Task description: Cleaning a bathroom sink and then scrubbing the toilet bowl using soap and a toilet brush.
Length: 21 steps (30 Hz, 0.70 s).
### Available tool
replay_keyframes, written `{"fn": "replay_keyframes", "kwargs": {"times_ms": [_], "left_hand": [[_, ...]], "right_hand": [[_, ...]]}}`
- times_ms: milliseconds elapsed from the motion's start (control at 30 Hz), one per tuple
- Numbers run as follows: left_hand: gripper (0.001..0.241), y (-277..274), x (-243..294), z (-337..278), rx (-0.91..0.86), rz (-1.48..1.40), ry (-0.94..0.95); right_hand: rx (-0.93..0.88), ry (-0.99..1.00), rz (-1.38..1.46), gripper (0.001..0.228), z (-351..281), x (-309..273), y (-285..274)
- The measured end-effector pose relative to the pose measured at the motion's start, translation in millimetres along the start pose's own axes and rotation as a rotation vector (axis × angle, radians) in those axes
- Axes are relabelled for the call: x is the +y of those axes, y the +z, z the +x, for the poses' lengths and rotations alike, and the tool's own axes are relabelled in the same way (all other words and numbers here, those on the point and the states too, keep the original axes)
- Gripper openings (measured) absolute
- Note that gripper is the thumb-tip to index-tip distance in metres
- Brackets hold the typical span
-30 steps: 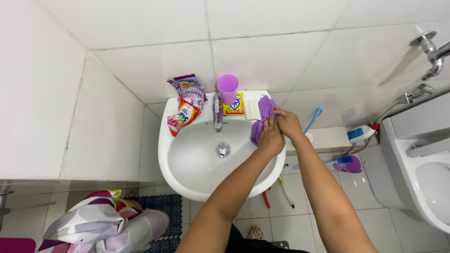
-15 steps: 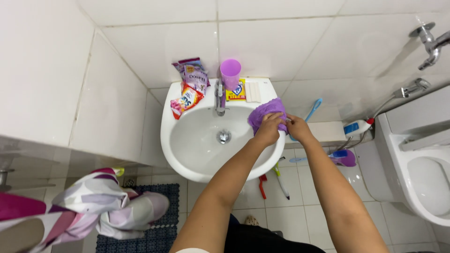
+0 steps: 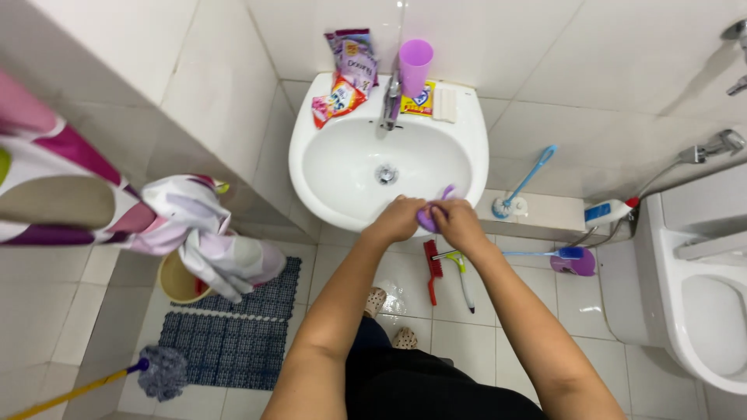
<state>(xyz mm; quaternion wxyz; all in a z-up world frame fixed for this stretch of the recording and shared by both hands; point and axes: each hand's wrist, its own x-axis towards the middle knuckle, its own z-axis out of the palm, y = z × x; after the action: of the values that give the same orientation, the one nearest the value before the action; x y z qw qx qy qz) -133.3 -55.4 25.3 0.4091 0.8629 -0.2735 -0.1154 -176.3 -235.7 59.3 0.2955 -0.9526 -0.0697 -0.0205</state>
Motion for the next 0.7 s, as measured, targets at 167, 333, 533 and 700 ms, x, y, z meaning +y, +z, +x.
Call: {"fn": "replay_keyframes", "kwargs": {"times_ms": [167,333,533,700], "left_hand": [[0.029,-51.9,-17.5,-63.6,0.028,0.059,-0.166],[0.024,-94.8,-27.4,-73.5,0.097,0.087,-0.191],[0.026,-138.8,-48.0,-51.8,0.153,0.084,-0.063],[0.022,-158.7,-81.3,-20.2,0.204,0.016,0.141]], "right_hand": [[-0.187,-0.090,-0.075,0.026,-8.1,-62.1,32.3],[-0.235,-0.119,0.005,0.024,4.1,-80.3,47.0],[-0.221,0.219,0.257,0.021,46.1,-104.0,48.1],[-0.010,0.365,0.369,0.019,75.9,-129.9,36.3]]}}
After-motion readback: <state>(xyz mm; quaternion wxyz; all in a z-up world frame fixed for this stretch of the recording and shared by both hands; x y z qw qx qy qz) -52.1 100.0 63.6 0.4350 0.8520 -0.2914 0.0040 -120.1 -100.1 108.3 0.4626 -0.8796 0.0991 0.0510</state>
